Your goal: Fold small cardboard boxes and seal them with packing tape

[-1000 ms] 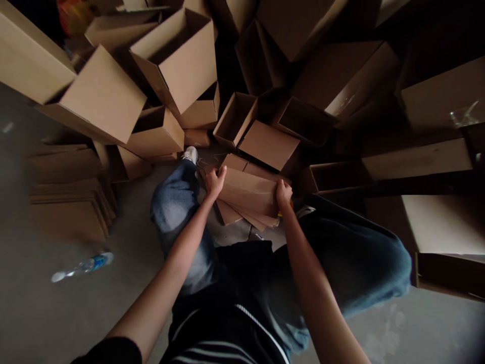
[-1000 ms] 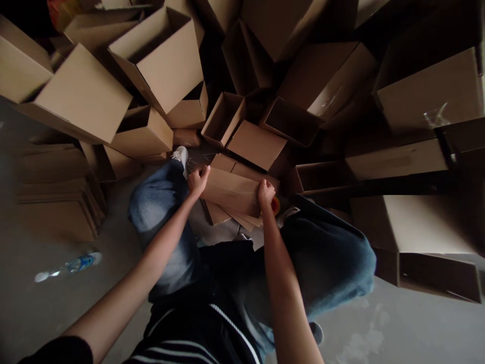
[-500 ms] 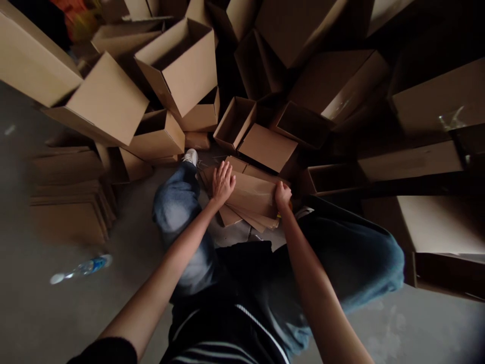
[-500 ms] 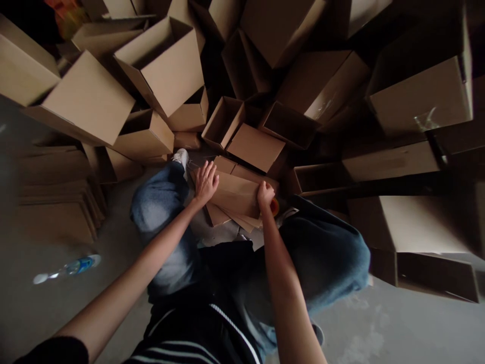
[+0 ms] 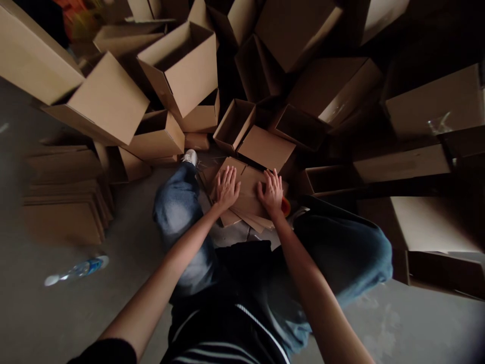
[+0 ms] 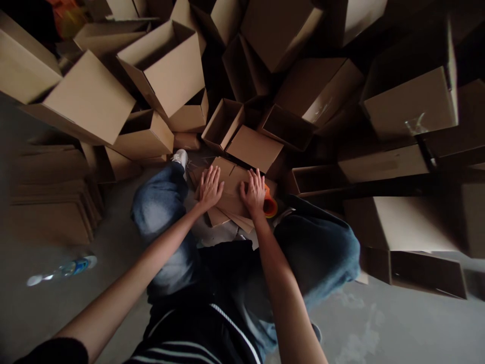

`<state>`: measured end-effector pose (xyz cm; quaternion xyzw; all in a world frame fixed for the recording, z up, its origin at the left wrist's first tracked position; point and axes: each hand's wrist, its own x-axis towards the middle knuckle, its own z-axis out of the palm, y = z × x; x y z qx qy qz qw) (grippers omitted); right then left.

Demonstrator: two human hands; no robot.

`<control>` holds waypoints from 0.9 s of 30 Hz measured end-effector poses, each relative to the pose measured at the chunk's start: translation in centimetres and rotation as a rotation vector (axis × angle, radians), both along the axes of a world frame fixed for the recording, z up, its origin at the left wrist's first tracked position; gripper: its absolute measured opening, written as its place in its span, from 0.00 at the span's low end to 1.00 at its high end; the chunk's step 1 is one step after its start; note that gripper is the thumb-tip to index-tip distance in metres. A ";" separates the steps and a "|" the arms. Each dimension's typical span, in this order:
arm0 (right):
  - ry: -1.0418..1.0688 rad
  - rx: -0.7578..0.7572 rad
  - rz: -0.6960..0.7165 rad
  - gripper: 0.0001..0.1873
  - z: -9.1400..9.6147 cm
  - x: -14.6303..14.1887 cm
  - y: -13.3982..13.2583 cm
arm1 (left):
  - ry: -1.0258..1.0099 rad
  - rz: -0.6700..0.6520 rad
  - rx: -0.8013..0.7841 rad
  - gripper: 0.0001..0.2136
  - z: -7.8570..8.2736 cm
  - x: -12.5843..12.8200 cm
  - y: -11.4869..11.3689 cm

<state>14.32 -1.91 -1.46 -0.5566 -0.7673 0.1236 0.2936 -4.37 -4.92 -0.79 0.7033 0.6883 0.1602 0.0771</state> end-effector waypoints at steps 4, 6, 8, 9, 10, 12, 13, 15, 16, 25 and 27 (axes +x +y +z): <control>-0.089 -0.084 0.022 0.23 0.0 -0.1 0.1 | 0.012 0.003 -0.002 0.30 0.0 0.0 0.0; -0.147 -0.120 -0.038 0.21 -0.1 -0.5 0.1 | 0.005 0.004 0.002 0.28 -0.1 0.2 -0.1; -0.199 -0.130 -0.118 0.19 -0.1 -1.1 0.0 | -0.007 -0.016 0.007 0.28 -0.2 0.5 -0.3; -0.221 -0.128 -0.154 0.19 0.0 -1.5 -0.1 | -0.014 -0.024 0.007 0.28 -0.3 0.7 -0.4; -0.242 -0.125 -0.182 0.18 0.1 -1.7 -0.2 | -0.019 -0.028 0.007 0.28 -0.4 0.8 -0.5; -0.285 -0.121 -0.204 0.17 0.3 -2.1 -0.4 | -0.023 -0.018 0.009 0.27 -0.5 0.9 -0.6; -0.305 -0.121 -0.203 0.17 0.4 -2.2 -0.4 | -0.021 -0.009 0.012 0.27 -0.5 0.9 -0.6; -0.340 -0.125 -0.194 0.18 0.7 -2.3 -0.3 | -0.014 0.005 0.019 0.26 -0.4 1.0 -0.4; -0.352 -0.130 -0.193 0.18 0.7 -2.3 -0.2 | -0.011 0.009 0.020 0.25 -0.4 1.0 -0.2; -0.341 -0.128 -0.190 0.21 0.9 -2.2 0.3 | -0.012 0.025 0.024 0.23 -0.2 1.2 0.3; -0.339 -0.126 -0.187 0.22 1.0 -2.2 0.2 | -0.008 0.022 0.039 0.23 -0.2 1.2 0.2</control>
